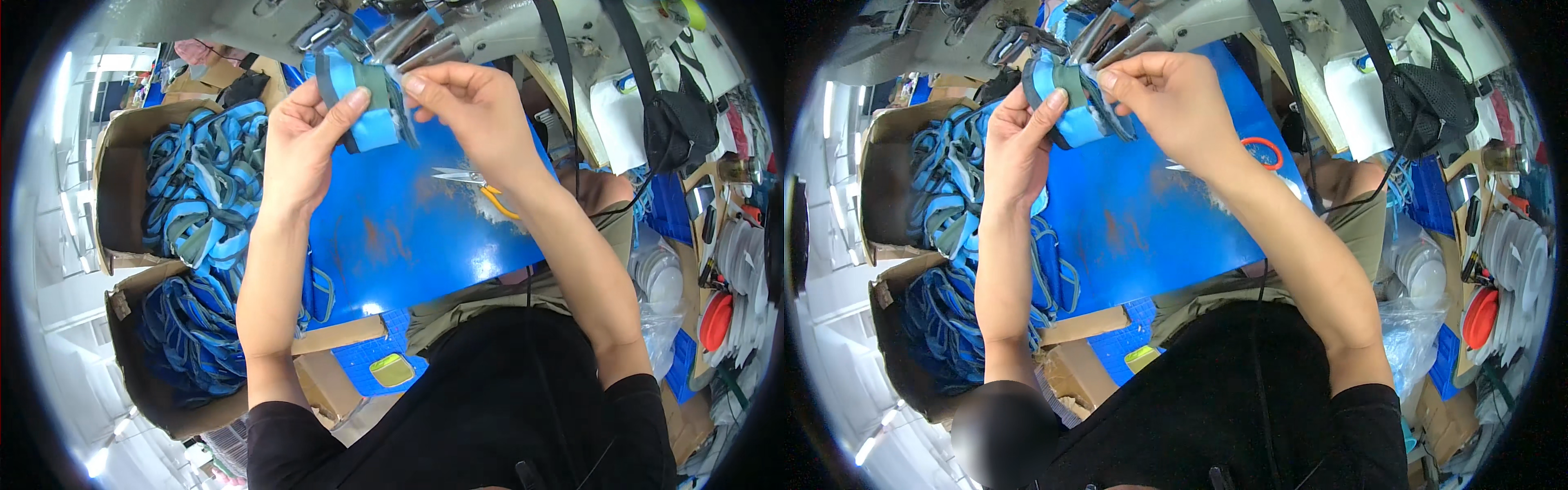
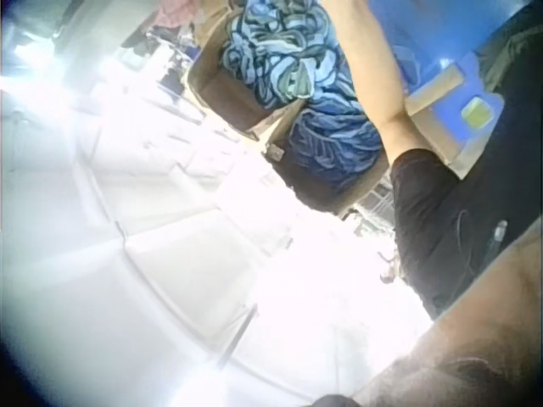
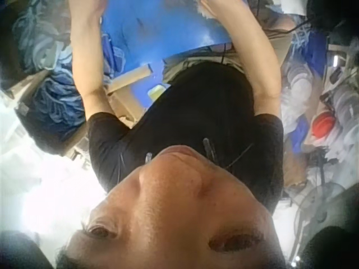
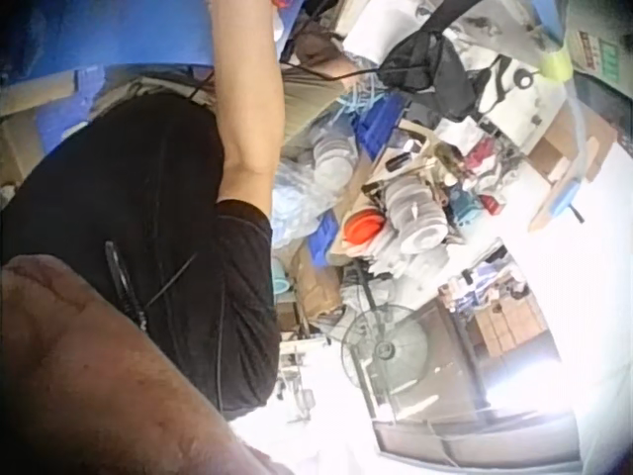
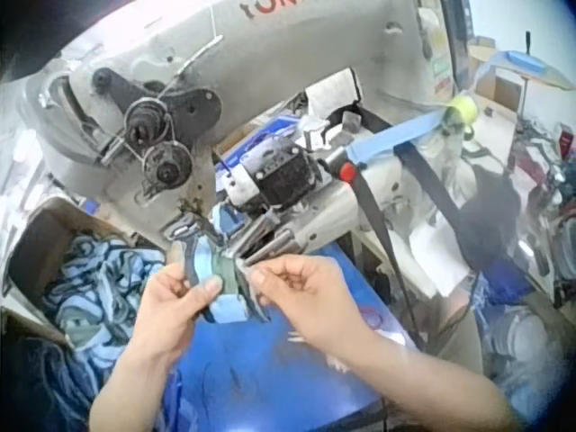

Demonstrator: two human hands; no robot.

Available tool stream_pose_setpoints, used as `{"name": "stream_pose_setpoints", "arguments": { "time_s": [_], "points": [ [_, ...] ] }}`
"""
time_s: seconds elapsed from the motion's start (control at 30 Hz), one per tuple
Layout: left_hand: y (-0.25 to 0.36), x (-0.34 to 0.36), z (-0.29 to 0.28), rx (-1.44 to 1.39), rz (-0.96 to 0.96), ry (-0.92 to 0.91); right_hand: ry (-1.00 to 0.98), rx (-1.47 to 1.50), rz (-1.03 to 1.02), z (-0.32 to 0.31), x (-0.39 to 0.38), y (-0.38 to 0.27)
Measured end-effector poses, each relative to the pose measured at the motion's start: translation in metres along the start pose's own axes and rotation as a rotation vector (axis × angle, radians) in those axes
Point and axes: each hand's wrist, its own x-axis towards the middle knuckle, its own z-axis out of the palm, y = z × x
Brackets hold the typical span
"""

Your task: The person sews blue and green fabric pouches using an industrial sewing machine. They pick up pouches from a pile, align the edges, and feed them through the machine to stitch the seams. After sewing, they trim excess threads with scissors and place the finished pouches on the table.

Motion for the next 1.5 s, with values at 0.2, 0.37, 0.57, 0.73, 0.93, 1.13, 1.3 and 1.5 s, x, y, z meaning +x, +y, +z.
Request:
{"name": "stream_pose_setpoints", "arguments": {
  "time_s": [0.2, 0.37, 0.57, 0.73, 0.93, 1.13, 1.3, 1.5],
  "points": [
    [-0.007, 0.004, -0.006, 0.025, 0.036, -0.011, -0.002, 0.011, -0.004, 0.001, -0.004, 0.003],
    [-0.007, 0.002, 0.001, -0.044, 0.006, -0.005, 0.039, -0.091, -0.092, 0.004, -0.013, 0.009],
    [0.000, 0.000, 0.002, -0.122, -0.103, -0.017, 0.047, -0.601, -0.449, 0.003, -0.009, 0.010],
    [0.004, 0.000, 0.010, -0.156, -0.145, 0.027, 0.130, -0.695, -0.502, 0.011, -0.008, 0.013],
    [-0.002, 0.004, 0.015, -0.189, -0.152, 0.052, 0.145, -0.581, -0.461, 0.012, -0.005, 0.016],
    [-0.005, 0.005, 0.014, -0.201, -0.126, 0.058, 0.124, -0.539, -0.412, 0.011, -0.006, 0.021],
    [0.003, 0.011, 0.014, -0.167, -0.116, 0.073, 0.107, -0.451, -0.301, 0.010, -0.007, 0.017],
    [0.004, 0.013, 0.003, -0.144, -0.123, 0.072, 0.048, -0.182, -0.042, 0.011, -0.006, 0.003]
  ]
}}
